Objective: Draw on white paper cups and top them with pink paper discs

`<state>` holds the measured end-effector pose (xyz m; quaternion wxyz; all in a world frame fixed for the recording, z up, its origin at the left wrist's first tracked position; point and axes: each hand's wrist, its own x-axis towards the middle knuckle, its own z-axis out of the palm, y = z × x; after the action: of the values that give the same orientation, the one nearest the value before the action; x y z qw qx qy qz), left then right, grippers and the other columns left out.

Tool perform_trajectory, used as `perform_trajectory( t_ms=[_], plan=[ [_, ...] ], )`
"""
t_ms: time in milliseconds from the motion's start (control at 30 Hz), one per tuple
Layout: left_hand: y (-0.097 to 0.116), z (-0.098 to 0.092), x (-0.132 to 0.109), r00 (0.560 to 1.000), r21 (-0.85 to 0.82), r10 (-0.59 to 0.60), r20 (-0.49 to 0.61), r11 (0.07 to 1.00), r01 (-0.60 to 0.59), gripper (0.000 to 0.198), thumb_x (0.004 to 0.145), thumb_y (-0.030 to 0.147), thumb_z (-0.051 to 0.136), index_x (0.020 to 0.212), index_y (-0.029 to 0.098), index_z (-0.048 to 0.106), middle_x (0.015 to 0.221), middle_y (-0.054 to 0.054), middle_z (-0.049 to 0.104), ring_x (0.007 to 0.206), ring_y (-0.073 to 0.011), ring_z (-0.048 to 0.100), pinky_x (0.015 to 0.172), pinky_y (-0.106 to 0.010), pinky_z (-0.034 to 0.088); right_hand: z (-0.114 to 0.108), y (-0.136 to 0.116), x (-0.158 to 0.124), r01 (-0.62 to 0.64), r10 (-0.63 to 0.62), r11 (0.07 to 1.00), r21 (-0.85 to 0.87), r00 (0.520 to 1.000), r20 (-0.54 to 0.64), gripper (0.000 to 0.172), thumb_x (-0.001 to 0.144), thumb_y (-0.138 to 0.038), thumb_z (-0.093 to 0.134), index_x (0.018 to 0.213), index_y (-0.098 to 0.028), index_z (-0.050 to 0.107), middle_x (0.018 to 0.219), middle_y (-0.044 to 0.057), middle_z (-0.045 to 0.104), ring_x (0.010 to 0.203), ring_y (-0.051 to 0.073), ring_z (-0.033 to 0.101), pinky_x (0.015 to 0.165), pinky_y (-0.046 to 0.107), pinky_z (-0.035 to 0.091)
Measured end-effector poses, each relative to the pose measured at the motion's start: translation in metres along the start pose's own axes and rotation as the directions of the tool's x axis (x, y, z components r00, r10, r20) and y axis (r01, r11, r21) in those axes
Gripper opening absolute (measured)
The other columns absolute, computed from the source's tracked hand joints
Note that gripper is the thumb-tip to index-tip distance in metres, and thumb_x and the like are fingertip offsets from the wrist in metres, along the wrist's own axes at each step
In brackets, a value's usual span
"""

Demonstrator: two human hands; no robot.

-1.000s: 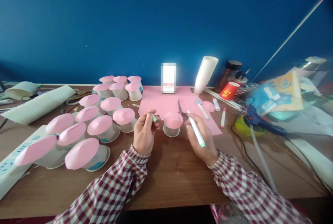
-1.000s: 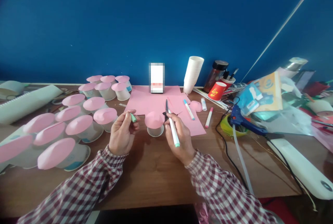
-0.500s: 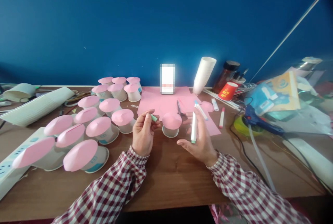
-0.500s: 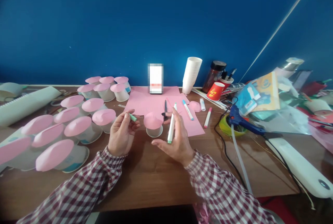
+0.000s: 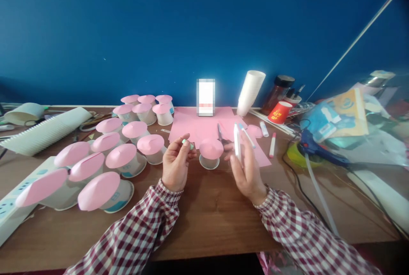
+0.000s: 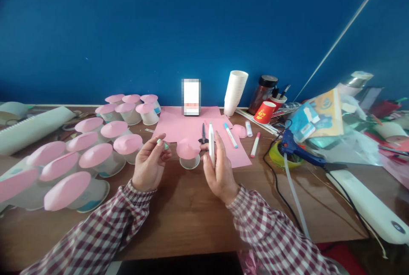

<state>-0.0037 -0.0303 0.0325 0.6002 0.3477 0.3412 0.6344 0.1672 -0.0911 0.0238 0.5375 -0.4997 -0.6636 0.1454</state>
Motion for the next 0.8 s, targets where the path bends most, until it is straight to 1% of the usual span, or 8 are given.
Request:
perform_trajectory(
  t_ms=[33, 100, 167, 233, 367, 467, 600, 800],
  plan=[
    [0.0002, -0.0002, 0.0001, 1.000, 0.010, -0.005, 0.003, 1.000, 0.005, 0.039, 0.069, 0.032, 0.075, 0.104, 0.016, 0.063, 0.074, 0.001, 0.060, 0.060, -0.0055, 0.057, 0.055, -0.017, 0.049, 0.0001, 0.0003, -0.0004, -0.010, 0.010, 1.000, 0.020, 1.000, -0.005, 0.057, 0.094, -0.022, 0.041, 0.146, -0.019, 0.018, 0.110, 0.012, 0.061, 0.088, 0.019, 0.062, 0.081, 0.040, 0.055],
    [0.0002, -0.0008, 0.0004, 1.000, 0.014, -0.018, 0.003, 1.000, 0.018, 0.039, 0.069, 0.032, 0.075, 0.103, 0.016, 0.063, 0.075, 0.001, 0.060, 0.059, -0.0052, 0.057, 0.054, -0.016, 0.049, -0.0003, 0.0005, -0.0013, -0.028, 0.029, 0.999, 0.024, 0.999, -0.021, 0.048, 0.094, -0.022, 0.043, 0.139, -0.019, 0.029, 0.103, 0.009, 0.064, 0.082, 0.018, 0.063, 0.077, 0.037, 0.056],
    [0.0002, -0.0013, 0.0009, 0.999, -0.008, -0.037, 0.005, 0.999, 0.037, 0.037, 0.069, 0.032, 0.075, 0.099, 0.015, 0.063, 0.076, 0.000, 0.062, 0.060, -0.0053, 0.057, 0.056, -0.016, 0.049, -0.0014, 0.0005, -0.0021, -0.034, 0.034, 0.999, -0.019, 0.999, -0.025, 0.033, 0.094, -0.023, 0.044, 0.126, -0.019, 0.042, 0.100, 0.008, 0.066, 0.079, 0.017, 0.064, 0.075, 0.035, 0.056],
    [0.0005, -0.0015, 0.0014, 0.998, -0.042, -0.058, 0.012, 0.997, 0.058, 0.036, 0.069, 0.033, 0.075, 0.098, 0.014, 0.064, 0.077, -0.001, 0.063, 0.062, -0.0057, 0.058, 0.057, -0.017, 0.050, -0.0028, 0.0001, -0.0023, -0.011, 0.010, 0.997, -0.082, 1.000, -0.013, 0.023, 0.093, -0.024, 0.046, 0.116, -0.020, 0.050, 0.099, 0.007, 0.066, 0.083, 0.017, 0.065, 0.075, 0.033, 0.056],
    [0.0019, -0.0014, 0.0020, 0.995, -0.091, -0.097, 0.013, 0.991, 0.097, 0.039, 0.068, 0.034, 0.076, 0.099, 0.014, 0.064, 0.075, -0.001, 0.064, 0.063, -0.0071, 0.060, 0.058, -0.018, 0.052, -0.0046, -0.0019, -0.0010, 0.089, -0.086, 0.984, -0.156, 0.996, 0.027, 0.025, 0.091, -0.022, 0.049, 0.115, -0.020, 0.055, 0.104, 0.009, 0.066, 0.095, 0.021, 0.065, 0.077, 0.032, 0.056],
    [0.0026, -0.0011, 0.0027, 0.993, -0.106, -0.114, 0.000, 0.988, 0.114, 0.039, 0.067, 0.035, 0.077, 0.096, 0.013, 0.064, 0.076, -0.002, 0.065, 0.063, -0.0079, 0.061, 0.056, -0.018, 0.051, -0.0048, -0.0033, 0.0002, 0.129, -0.118, 0.977, -0.170, 0.990, 0.073, 0.026, 0.091, -0.021, 0.049, 0.115, -0.020, 0.057, 0.103, 0.009, 0.067, 0.094, 0.021, 0.065, 0.081, 0.033, 0.054],
    [0.0032, -0.0006, 0.0033, 0.992, -0.115, -0.123, -0.008, 0.986, 0.121, 0.038, 0.065, 0.035, 0.078, 0.092, 0.014, 0.062, 0.075, -0.001, 0.065, 0.062, -0.0074, 0.060, 0.055, -0.018, 0.051, -0.0044, -0.0037, 0.0000, 0.139, -0.118, 0.974, -0.176, 0.985, 0.124, 0.025, 0.091, -0.022, 0.048, 0.114, -0.020, 0.059, 0.100, 0.008, 0.068, 0.090, 0.020, 0.066, 0.079, 0.033, 0.054],
    [0.0044, -0.0007, 0.0034, 0.993, -0.137, -0.120, 0.003, 0.983, 0.119, 0.033, 0.064, 0.035, 0.079, 0.082, 0.014, 0.060, 0.065, 0.003, 0.060, 0.059, -0.0060, 0.059, 0.056, -0.016, 0.050, -0.0039, -0.0031, -0.0014, 0.126, -0.103, 0.977, -0.170, 0.985, 0.139, 0.026, 0.090, -0.019, 0.050, 0.114, -0.019, 0.059, 0.099, 0.007, 0.068, 0.088, 0.019, 0.065, 0.078, 0.031, 0.053]
  ],
)
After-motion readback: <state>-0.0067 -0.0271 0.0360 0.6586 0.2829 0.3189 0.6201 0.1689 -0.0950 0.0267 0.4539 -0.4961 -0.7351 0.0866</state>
